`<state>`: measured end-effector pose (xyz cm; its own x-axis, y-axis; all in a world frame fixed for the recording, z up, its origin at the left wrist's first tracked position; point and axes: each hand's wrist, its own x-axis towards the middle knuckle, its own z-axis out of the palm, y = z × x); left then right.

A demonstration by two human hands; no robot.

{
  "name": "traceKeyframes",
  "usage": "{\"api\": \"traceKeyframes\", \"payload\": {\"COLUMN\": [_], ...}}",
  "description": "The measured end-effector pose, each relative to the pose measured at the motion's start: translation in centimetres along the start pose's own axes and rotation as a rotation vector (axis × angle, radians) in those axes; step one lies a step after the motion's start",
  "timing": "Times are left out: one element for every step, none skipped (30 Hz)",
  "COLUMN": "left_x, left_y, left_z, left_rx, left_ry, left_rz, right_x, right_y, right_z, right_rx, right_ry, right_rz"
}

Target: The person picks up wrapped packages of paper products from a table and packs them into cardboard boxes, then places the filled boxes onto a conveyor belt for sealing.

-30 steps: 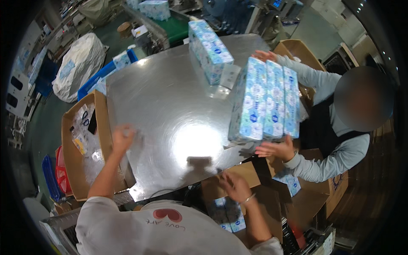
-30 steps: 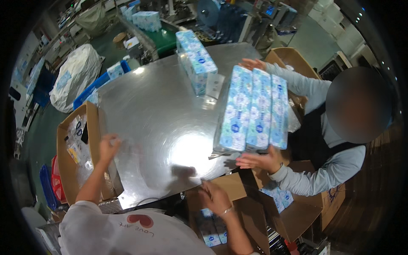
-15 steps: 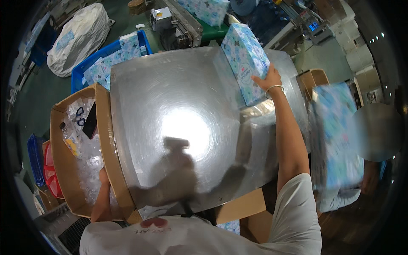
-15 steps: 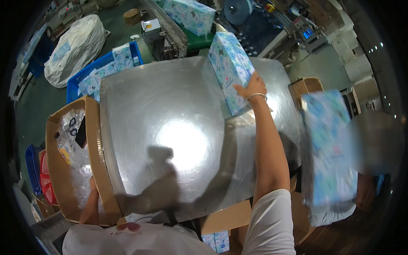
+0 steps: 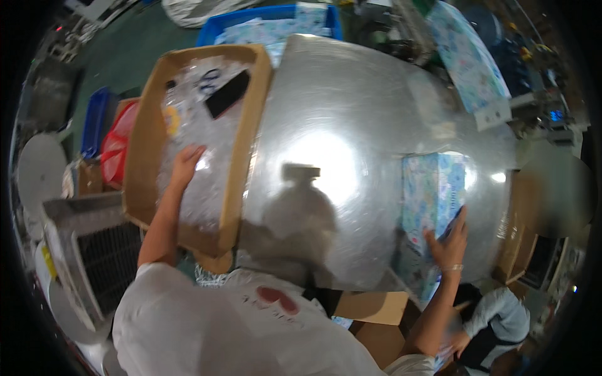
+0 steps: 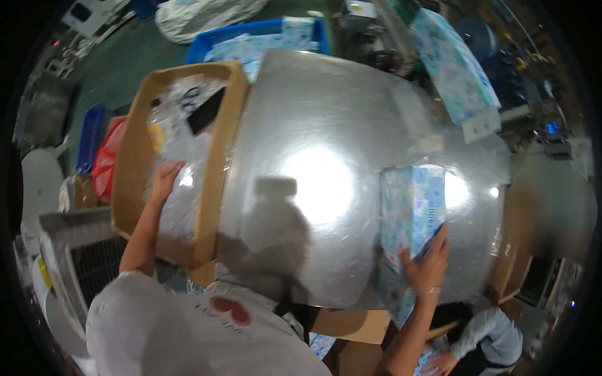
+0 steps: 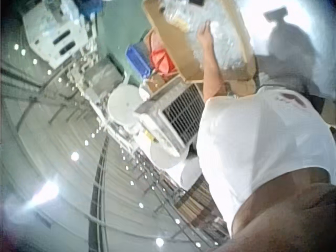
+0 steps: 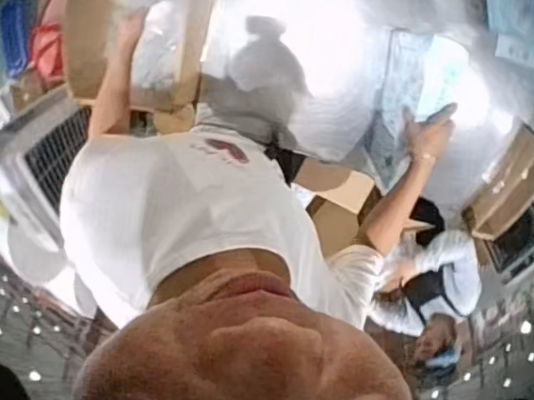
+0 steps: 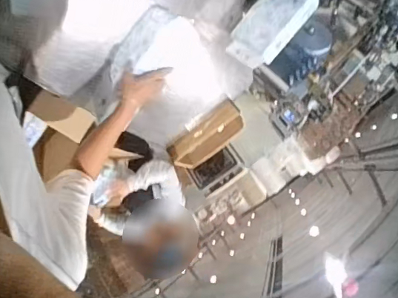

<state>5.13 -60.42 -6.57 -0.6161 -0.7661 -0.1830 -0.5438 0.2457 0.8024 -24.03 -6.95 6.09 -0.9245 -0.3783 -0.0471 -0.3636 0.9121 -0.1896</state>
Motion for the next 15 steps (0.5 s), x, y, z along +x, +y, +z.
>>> {"api": "traceKeyframes", "payload": {"left_x": [-0.1, -0.7, -1.6, -2.2, -2.4, -2.6, -3.1, -3.3, -4.1, -6.0, -8.2, -11.4, -15.0, -18.2, -20.1], "left_y": [0.3, 1.3, 2.4, 3.8, 5.2, 6.5, 7.5, 9.4, 11.0, 13.2, 15.2, 16.5, 18.5, 20.3, 21.7], "left_z": [-0.3, -0.4, -1.0, -1.4, -1.6, -1.2, -0.8, 0.5, 2.0, 3.9, 6.1, 8.1, 10.0, 11.7, 14.1], "left_rx": [-0.096, -0.208, -0.364, -0.522, -0.684, -0.739, -0.788, -0.831, -0.792, -0.735, -0.61, -0.499, -0.349, -0.198, -0.177], "left_ry": [0.02, 0.043, 0.017, -0.026, -0.096, -0.157, -0.222, -0.294, -0.417, -0.492, -0.636, -0.784, -0.859, -0.909, -1.042], "left_rz": [-0.016, -0.01, -0.059, -0.1, -0.138, -0.082, -0.031, 0.01, 0.029, -0.002, 0.149, 0.287, 0.336, 0.405, 0.775], "right_x": [1.1, 2.0, 2.8, 3.3, 3.2, 2.6, 1.6, 1.0, -0.5, -3.4, -6.7, -10.8, -14.3, -16.8, -20.5], "right_y": [-1.4, -1.1, -0.2, 1.1, 2.6, 3.6, 3.2, 2.8, 2.1, 2.1, 4.0, 3.4, 3.1, 1.5, 1.9], "right_z": [0.5, 0.6, 0.6, 1.6, 2.9, 3.3, 2.2, 0.2, -1.7, -3.2, -4.0, -6.4, -8.4, -10.4, -11.5], "right_rx": [0.035, 0.077, 0.112, 0.195, 0.266, 0.33, 0.521, 0.714, 0.883, 0.958, 0.934, 1.058, 1.066, 1.079, 1.041], "right_ry": [-0.003, -0.029, -0.056, 0.034, 0.134, 0.234, 0.18, 0.124, 0.076, 0.173, 0.26, 0.247, 0.28, 0.387, 0.5], "right_rz": [0.047, 0.065, 0.094, 0.036, -0.003, -0.032, 0.026, 0.09, 0.169, 0.218, 0.239, 0.281, 0.359, 0.4, 0.427]}}
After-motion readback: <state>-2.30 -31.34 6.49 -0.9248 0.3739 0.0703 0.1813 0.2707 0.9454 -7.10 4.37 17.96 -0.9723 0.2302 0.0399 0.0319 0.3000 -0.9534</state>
